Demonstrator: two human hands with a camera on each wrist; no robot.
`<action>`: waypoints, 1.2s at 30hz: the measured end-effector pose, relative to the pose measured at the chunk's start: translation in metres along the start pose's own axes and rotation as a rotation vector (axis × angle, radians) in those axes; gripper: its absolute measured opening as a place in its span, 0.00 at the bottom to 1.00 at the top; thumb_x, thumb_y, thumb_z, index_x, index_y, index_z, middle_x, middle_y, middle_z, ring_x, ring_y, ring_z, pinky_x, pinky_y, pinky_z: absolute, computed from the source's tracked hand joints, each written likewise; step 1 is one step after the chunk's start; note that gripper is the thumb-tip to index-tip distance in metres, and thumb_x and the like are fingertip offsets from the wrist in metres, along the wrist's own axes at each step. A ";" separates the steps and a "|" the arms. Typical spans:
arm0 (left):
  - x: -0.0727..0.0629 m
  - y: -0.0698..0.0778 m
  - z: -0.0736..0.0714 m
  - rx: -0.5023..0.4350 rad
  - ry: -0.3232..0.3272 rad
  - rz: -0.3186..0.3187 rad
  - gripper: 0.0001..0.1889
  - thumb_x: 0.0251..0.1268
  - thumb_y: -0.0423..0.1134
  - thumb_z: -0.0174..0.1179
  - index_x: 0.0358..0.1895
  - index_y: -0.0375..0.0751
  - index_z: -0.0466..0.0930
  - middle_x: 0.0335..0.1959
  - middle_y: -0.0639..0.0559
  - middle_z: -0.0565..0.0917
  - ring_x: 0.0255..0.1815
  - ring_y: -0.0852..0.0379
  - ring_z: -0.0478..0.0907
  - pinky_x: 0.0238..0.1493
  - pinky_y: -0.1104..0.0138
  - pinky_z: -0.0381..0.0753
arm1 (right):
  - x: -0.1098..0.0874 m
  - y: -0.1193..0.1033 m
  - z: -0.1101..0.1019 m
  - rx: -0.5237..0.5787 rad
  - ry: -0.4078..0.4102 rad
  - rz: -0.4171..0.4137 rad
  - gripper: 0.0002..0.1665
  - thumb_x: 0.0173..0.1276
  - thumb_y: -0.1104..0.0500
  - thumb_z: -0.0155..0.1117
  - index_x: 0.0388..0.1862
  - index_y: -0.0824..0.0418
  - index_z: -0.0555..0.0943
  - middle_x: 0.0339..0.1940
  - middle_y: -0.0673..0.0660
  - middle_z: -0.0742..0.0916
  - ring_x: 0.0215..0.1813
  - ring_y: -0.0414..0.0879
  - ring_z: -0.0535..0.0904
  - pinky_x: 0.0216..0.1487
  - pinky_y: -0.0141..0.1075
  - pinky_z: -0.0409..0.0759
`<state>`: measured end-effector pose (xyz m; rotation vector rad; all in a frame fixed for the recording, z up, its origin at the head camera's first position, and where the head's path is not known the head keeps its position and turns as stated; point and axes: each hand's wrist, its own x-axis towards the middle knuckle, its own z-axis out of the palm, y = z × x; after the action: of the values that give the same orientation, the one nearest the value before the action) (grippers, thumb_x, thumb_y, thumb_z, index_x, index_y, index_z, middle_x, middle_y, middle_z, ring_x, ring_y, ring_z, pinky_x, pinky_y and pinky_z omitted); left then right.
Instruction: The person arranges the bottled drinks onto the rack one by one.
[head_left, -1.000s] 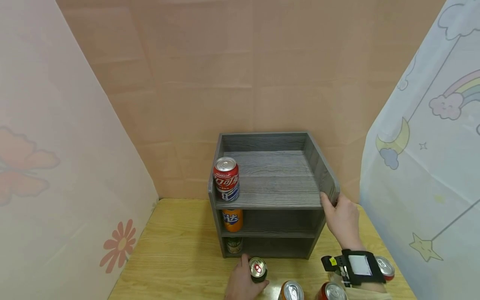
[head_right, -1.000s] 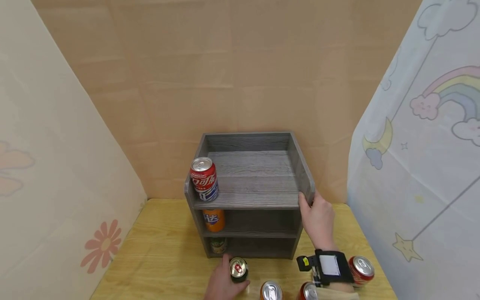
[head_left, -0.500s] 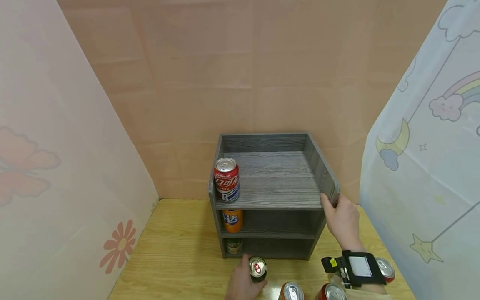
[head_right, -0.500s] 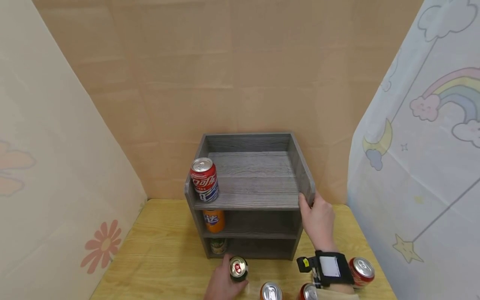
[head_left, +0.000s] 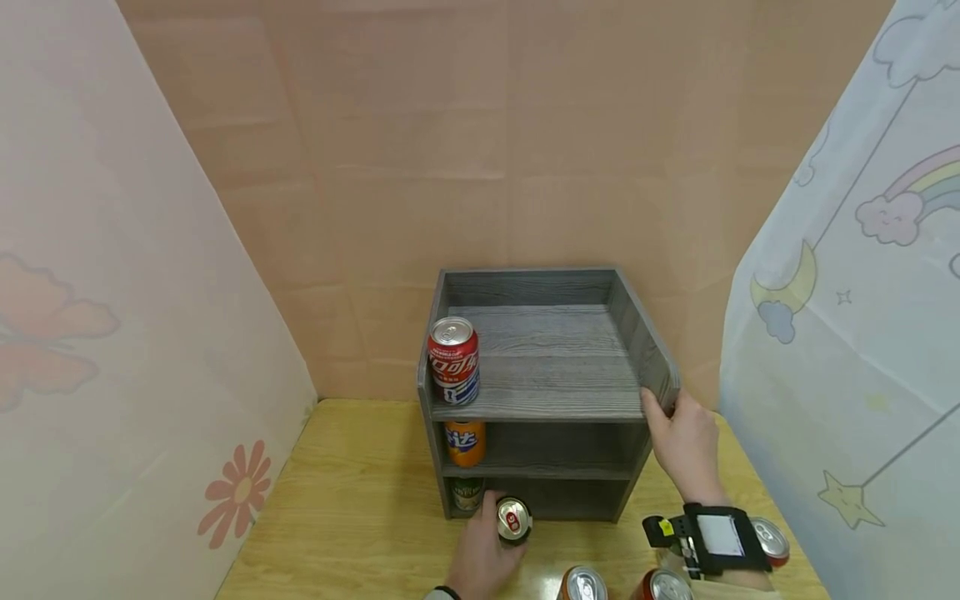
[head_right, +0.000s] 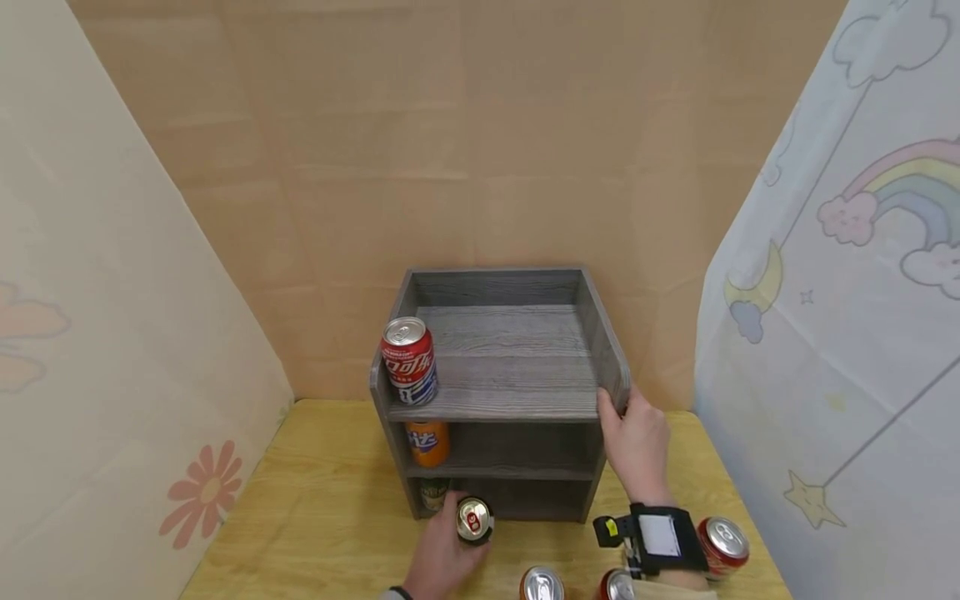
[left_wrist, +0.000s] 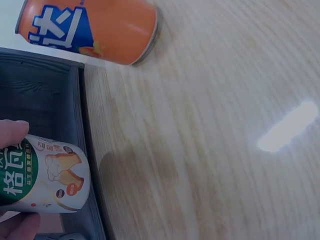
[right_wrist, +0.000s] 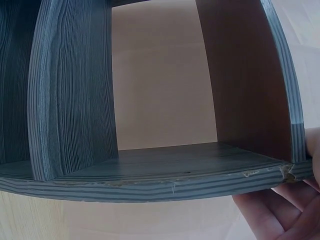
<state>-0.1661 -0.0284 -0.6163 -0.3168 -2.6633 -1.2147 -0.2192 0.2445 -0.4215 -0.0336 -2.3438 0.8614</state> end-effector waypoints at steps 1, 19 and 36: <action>0.001 0.000 0.000 0.021 0.016 0.012 0.40 0.40 0.39 0.84 0.58 0.42 0.70 0.38 0.53 0.82 0.37 0.52 0.83 0.35 0.60 0.81 | 0.000 0.000 0.000 0.000 0.003 -0.004 0.25 0.74 0.58 0.64 0.19 0.62 0.65 0.12 0.53 0.67 0.13 0.48 0.65 0.17 0.40 0.60; 0.015 -0.009 0.014 0.102 0.091 0.091 0.41 0.35 0.21 0.78 0.60 0.38 0.71 0.50 0.45 0.78 0.50 0.45 0.80 0.47 0.53 0.82 | -0.001 -0.003 -0.002 -0.010 -0.031 0.044 0.22 0.75 0.56 0.63 0.23 0.64 0.69 0.14 0.55 0.70 0.16 0.48 0.67 0.17 0.39 0.61; 0.031 -0.001 0.020 0.080 0.064 -0.112 0.32 0.52 0.33 0.79 0.56 0.26 0.70 0.45 0.36 0.81 0.46 0.39 0.83 0.43 0.51 0.83 | -0.001 -0.001 -0.001 -0.010 -0.012 0.028 0.23 0.74 0.57 0.64 0.21 0.64 0.68 0.13 0.54 0.69 0.16 0.48 0.66 0.17 0.39 0.60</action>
<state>-0.1980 -0.0107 -0.6213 -0.1162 -2.6973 -1.1253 -0.2180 0.2438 -0.4211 -0.0659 -2.3639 0.8657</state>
